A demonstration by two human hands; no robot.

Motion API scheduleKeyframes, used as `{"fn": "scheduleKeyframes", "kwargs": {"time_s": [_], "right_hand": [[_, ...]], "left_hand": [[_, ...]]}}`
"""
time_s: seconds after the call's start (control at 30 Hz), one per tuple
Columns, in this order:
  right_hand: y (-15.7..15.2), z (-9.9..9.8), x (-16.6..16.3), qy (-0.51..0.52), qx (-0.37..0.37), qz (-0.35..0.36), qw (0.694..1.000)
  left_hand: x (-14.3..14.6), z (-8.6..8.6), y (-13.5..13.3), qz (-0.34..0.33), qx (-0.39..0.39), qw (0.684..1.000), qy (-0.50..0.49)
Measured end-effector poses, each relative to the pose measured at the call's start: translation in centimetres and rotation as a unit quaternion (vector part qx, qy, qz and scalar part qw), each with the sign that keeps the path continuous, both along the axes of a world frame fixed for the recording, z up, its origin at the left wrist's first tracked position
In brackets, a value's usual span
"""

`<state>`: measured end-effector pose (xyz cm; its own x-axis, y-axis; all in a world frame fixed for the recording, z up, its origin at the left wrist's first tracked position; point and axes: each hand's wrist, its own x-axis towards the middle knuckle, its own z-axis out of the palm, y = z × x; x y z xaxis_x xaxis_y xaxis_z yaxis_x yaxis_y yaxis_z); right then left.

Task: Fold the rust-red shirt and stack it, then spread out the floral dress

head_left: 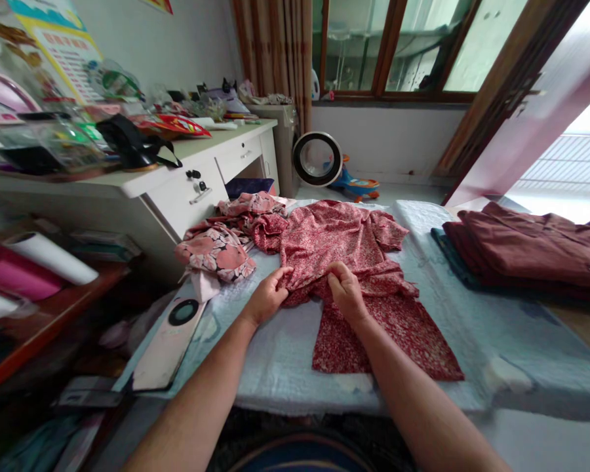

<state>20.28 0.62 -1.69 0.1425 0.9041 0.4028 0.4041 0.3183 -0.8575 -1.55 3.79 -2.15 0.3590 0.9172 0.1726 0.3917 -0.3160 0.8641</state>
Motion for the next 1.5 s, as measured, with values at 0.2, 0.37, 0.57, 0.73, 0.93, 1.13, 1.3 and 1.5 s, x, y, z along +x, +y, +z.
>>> {"fn": "scheduleKeyframes", "kwargs": {"time_s": [0.2,0.37,0.57,0.73,0.93,1.13,1.3,1.5], "right_hand": [[-0.1,0.3,0.2,-0.014,-0.009,0.025,1.0],[-0.3,0.5,0.2,-0.037,-0.01,0.029,0.999],[-0.2,0.5,0.2,-0.092,-0.011,0.041,0.995],[-0.3,2.0,0.6,-0.2,-0.054,0.101,0.973],[-3.6,5.7,0.7,-0.268,-0.081,0.218,0.935],[-8.0,5.6,1.2,-0.242,-0.176,0.264,0.917],[-8.8,3.8,2.4,-0.28,-0.165,0.134,0.936],[-9.2,2.6,2.4,-0.319,-0.151,0.125,0.927]], "left_hand": [[0.4,-0.6,0.3,-0.012,-0.001,1.0,0.004],[-0.4,0.3,0.5,0.071,0.018,0.99,-0.12],[-1.9,0.8,0.5,0.195,0.091,0.957,-0.193],[-3.2,1.8,-1.1,0.191,0.11,0.968,-0.12],[-6.3,3.6,-3.8,0.137,0.11,0.984,0.001],[-8.9,4.3,-6.0,0.049,0.071,0.945,0.315],[-8.4,5.5,-6.5,0.095,0.132,0.896,0.413],[-4.3,5.7,-6.2,0.023,0.21,0.928,0.306]]}}
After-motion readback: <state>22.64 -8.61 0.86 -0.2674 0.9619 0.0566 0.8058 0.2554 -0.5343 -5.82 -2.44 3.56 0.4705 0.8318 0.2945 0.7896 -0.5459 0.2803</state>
